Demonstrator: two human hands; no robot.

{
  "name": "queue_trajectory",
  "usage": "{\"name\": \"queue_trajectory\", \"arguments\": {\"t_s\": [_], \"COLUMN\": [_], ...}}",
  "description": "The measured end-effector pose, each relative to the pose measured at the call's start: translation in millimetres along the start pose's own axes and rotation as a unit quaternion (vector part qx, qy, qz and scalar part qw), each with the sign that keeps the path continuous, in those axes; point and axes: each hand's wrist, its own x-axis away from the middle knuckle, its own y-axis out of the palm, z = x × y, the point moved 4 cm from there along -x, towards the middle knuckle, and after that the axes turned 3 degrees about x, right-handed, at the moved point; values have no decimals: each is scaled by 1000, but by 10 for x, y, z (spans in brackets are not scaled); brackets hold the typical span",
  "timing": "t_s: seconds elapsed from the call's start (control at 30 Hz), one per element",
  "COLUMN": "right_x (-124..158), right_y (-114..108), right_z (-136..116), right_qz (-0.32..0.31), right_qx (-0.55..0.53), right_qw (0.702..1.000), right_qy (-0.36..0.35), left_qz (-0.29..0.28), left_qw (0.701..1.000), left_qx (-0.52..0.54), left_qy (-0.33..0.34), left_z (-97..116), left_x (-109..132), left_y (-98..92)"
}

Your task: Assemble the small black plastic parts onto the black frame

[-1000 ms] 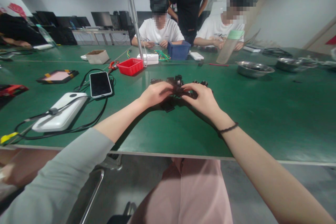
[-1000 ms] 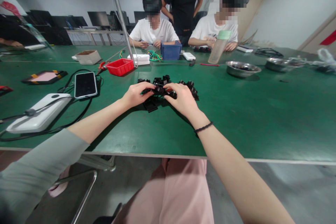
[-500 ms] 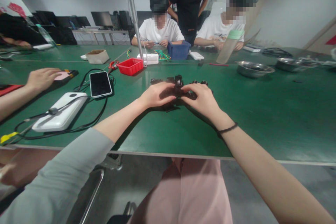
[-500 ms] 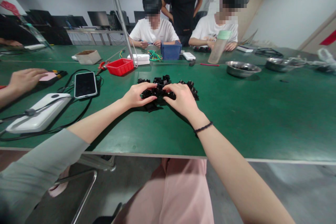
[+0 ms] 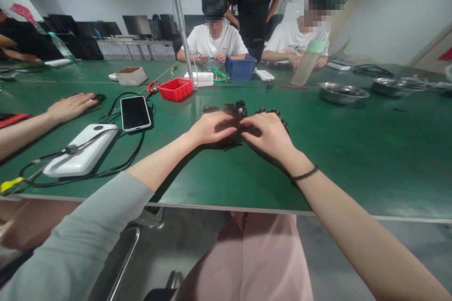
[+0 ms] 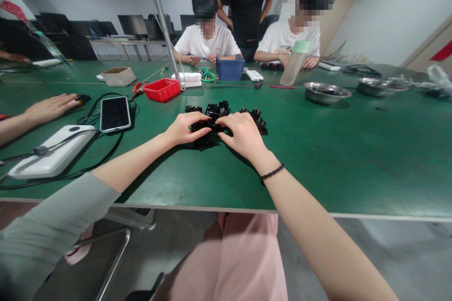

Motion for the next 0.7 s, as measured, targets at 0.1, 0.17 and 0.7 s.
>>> {"name": "queue_trajectory", "arguments": {"t_s": [0.1, 0.17, 0.7], "right_x": [-1, 1, 7], "right_y": [7, 11, 32], "right_z": [-19, -25, -45], "right_qz": [-8, -12, -24], "right_qx": [6, 10, 5], "right_qw": [1000, 1000, 1000], "right_qy": [-5, -7, -19], "left_qz": [-8, -15, -30], "left_qw": [1000, 1000, 999], "left_qx": [3, 3, -26], "left_qy": [-6, -13, -21], "left_z": [5, 6, -2], "left_x": [-4, -3, 14], "left_y": [5, 8, 31]}}
